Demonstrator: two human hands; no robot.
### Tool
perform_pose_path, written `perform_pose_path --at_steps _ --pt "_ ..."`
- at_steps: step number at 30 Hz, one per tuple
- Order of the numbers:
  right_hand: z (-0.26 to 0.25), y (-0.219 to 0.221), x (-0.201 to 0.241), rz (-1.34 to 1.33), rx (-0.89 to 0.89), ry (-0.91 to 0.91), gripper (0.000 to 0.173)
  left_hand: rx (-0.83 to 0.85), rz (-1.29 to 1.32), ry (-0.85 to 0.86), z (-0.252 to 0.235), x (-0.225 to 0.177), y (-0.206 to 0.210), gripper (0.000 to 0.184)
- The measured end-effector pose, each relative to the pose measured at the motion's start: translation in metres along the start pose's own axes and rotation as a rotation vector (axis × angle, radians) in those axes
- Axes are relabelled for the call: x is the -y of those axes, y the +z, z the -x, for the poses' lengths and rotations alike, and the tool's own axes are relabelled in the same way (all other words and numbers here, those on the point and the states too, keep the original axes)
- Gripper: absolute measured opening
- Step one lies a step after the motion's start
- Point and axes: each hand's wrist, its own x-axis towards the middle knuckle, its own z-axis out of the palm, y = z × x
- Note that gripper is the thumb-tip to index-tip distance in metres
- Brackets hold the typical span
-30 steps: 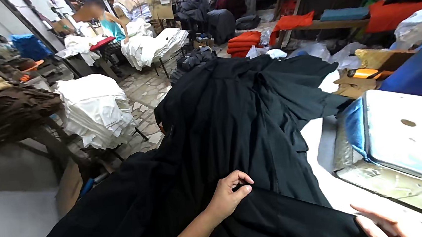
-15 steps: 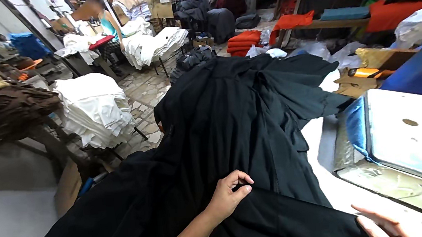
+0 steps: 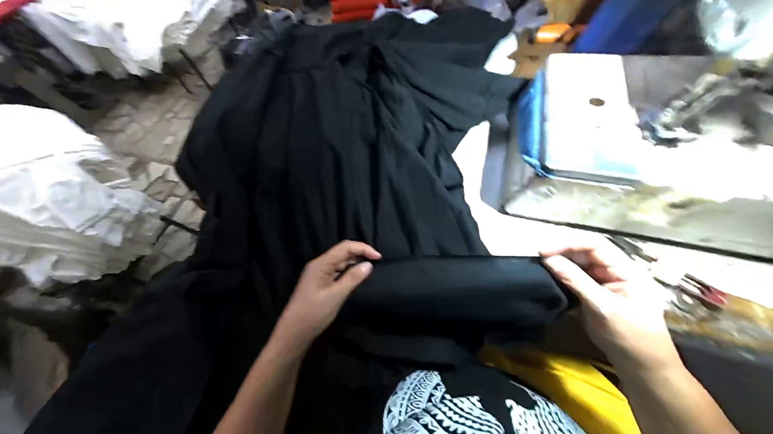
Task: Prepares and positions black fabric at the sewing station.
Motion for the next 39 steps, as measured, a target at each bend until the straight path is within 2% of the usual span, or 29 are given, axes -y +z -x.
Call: perform_pose_path --at_steps 5,9,12,16,20,22,24,26,27,29,32,33,35,37,39 --pt "-0.004 -0.004 0.024 -0.151 0.102 -0.109 0.017 -0.017 -0.005 0.255 0.007 -0.038 -0.014 0.013" --pt "0.001 -0.01 0.033 -0.085 0.14 -0.17 0.024 -0.056 -0.138 0.37 0.009 -0.055 -0.008 0.022" --pt "0.008 -0.012 0.036 0.051 0.099 -0.256 0.028 -0.09 -0.232 0.431 0.013 -0.063 -0.003 0.027" --pt "0.023 -0.016 0.035 0.268 -0.036 -0.43 0.018 -0.106 -0.334 0.545 0.018 -0.069 0.002 0.016" --pt "0.038 -0.02 0.038 0.398 -0.158 -0.473 0.014 -0.13 -0.396 0.609 0.018 -0.057 0.004 0.012" --pt "0.043 -0.026 0.04 0.421 -0.158 -0.482 0.013 -0.142 -0.285 0.558 0.014 -0.04 0.01 0.01" --pt "0.05 -0.033 0.044 0.477 -0.157 -0.493 0.017 -0.114 -0.026 0.432 0.011 -0.034 0.023 0.011" --pt "0.053 -0.039 0.052 0.495 -0.119 -0.497 0.022 -0.076 0.267 0.311 0.004 -0.058 0.038 0.011" --pt "0.055 -0.041 0.057 0.456 -0.088 -0.478 0.023 -0.067 0.313 0.298 -0.001 -0.078 0.044 0.011" --pt "0.058 -0.043 0.065 0.239 -0.01 -0.392 0.023 -0.025 0.199 0.423 -0.019 -0.123 0.048 0.012" --pt "0.063 -0.037 0.061 -0.136 0.16 -0.198 0.026 -0.002 -0.35 0.685 -0.071 -0.175 0.067 0.009" --pt "0.064 -0.034 0.053 -0.202 0.207 -0.159 0.03 0.028 -0.529 0.72 -0.096 -0.177 0.082 0.009" --pt "0.062 -0.036 0.03 -0.27 0.236 -0.096 0.035 0.136 -0.728 0.731 -0.146 -0.154 0.118 0.011" --pt "0.049 -0.041 0.014 -0.225 0.127 -0.023 0.039 0.27 -0.792 0.705 -0.193 -0.128 0.15 0.014" --pt "0.026 -0.05 0.009 -0.138 -0.025 0.03 0.039 0.287 -0.769 0.758 -0.234 -0.111 0.176 0.019"
